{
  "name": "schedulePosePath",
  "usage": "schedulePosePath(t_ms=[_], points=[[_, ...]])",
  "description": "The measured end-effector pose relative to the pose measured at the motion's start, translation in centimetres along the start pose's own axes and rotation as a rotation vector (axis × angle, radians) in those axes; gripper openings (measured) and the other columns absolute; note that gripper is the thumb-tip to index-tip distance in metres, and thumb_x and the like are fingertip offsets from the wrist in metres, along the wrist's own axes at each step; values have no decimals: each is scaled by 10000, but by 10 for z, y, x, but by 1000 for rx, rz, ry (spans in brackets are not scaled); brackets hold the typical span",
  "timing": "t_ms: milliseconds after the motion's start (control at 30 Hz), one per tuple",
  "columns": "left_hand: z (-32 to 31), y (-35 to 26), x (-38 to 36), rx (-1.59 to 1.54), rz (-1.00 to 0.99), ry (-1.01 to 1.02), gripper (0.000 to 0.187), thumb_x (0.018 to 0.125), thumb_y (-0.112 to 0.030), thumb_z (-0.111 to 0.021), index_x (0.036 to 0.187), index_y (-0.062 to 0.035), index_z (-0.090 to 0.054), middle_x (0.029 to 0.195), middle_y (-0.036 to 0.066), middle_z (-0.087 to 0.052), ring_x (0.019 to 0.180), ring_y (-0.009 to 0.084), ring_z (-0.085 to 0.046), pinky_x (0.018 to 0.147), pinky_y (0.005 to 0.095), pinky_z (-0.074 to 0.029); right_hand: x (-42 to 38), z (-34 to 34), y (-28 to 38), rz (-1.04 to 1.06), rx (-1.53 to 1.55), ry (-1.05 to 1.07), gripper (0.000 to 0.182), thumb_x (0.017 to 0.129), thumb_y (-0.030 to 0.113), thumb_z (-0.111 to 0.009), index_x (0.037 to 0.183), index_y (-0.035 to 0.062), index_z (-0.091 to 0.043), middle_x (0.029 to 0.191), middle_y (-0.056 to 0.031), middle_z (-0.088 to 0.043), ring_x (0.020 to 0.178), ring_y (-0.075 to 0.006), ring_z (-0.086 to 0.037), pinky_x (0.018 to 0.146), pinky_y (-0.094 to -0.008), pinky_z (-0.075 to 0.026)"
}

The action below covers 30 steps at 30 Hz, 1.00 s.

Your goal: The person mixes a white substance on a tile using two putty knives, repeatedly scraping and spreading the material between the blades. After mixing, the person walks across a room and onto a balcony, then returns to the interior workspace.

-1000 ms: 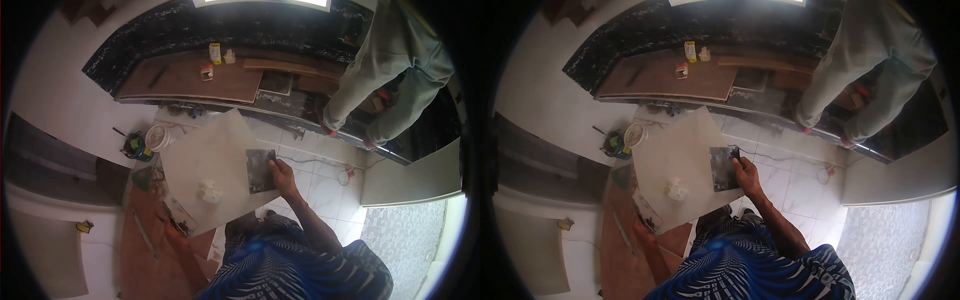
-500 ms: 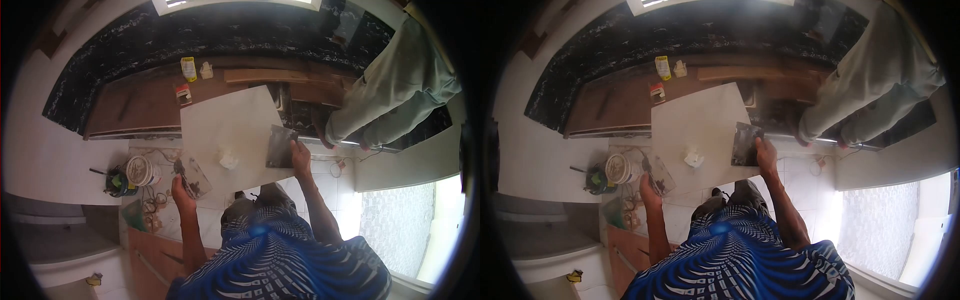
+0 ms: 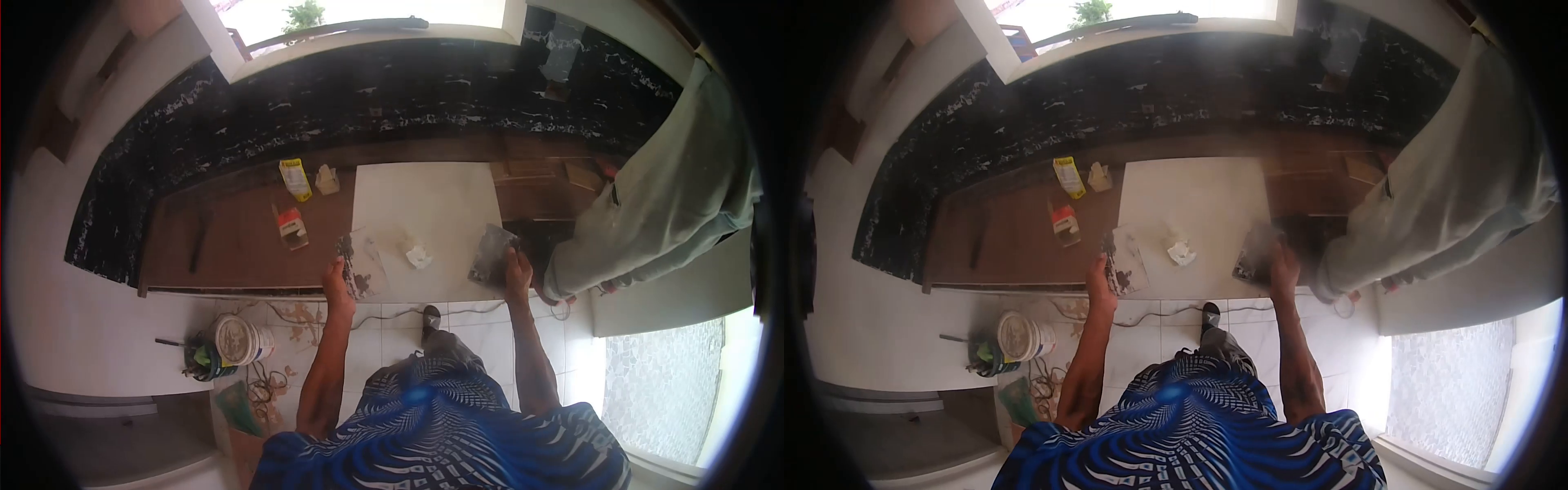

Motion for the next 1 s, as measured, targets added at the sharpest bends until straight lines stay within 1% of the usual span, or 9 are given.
schedulePosePath(t_ms=[33,133,167,233,333,400,600,800,1000], points=[[4,15,32,12,-6,9,256,934,-227,-577,1128,-62,-597,1006,55,-662,877,193,-671,777,358,-561,21,0,-27,82,-10,5,265,938,290,-604,928,25,-600,796,-4,-492,734,-96,-425,650,-273,-349],[-32,17,78,-9,-48,32,242,939,-223,-577,1118,-61,-597,1005,53,-661,879,193,-671,779,361,-563,63,-23,-21,-46,-139,32,347,981,259,-522,1208,16,-622,1174,-161,-640,1020,-247,-608,892,-381,-463],[-38,20,92,-9,-21,21,272,939,-218,-580,1152,-48,-591,1024,55,-656,916,192,-664,790,358,-563,74,-26,-21,59,-332,18,344,987,258,-506,1208,22,-622,1175,-168,-638,1022,-260,-610,896,-388,-462],[-57,25,117,7,-78,5,218,941,-224,-584,1059,-42,-608,943,39,-626,860,164,-624,774,332,-517,102,-33,-28,165,-438,12,291,990,275,-505,1099,31,-622,1029,-115,-590,917,-221,-552,819,-368,-438],[-71,30,142,-1,-67,-51,188,943,-226,-586,975,-42,-606,875,26,-594,815,141,-592,739,316,-489,147,-56,-47,83,-210,-4,309,982,310,-536,895,26,-623,732,-9,-495,706,-126,-435,667,-318,-396],[-79,35,163,-18,-35,-39,180,944,-224,-586,944,-45,-597,861,24,-584,808,135,-586,719,313,-487,171,-70,-62,-57,-115,-29,326,978,310,-538,927,1,-627,728,-37,-497,713,-138,-440,681,-327,-407],[-76,38,206,-12,-1,6,168,953,-202,-569,987,-39,-586,911,42,-587,826,150,-598,710,315,-505,190,-101,-89,20,-219,-50,363,971,312,-537,950,-44,-599,778,-45,-537,752,-142,-466,729,-317,-425],[-56,59,242,-38,76,16,208,965,-195,-554,1086,-26,-556,983,70,-598,897,186,-628,760,332,-531,199,-117,-107,-27,-252,-99,414,953,362,-529,961,-44,-611,808,-107,-592,774,-177,-495,763,-371,-432],[-56,55,237,-150,91,24,165,977,-140,-515,1070,-9,-548,1014,79,-602,912,195,-632,786,334,-530,211,-119,-124,10,-371,-11,424,943,359,-521,1001,-54,-601,846,-189,-592,786,-271,-516,799,-403,-425]])
Point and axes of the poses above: each hand's wrist, its own x-axis towards the middle knuckle, its own z-axis out of the back of the hand, y = z × x, the point moved 1 cm from there along x, towards the middle knuckle
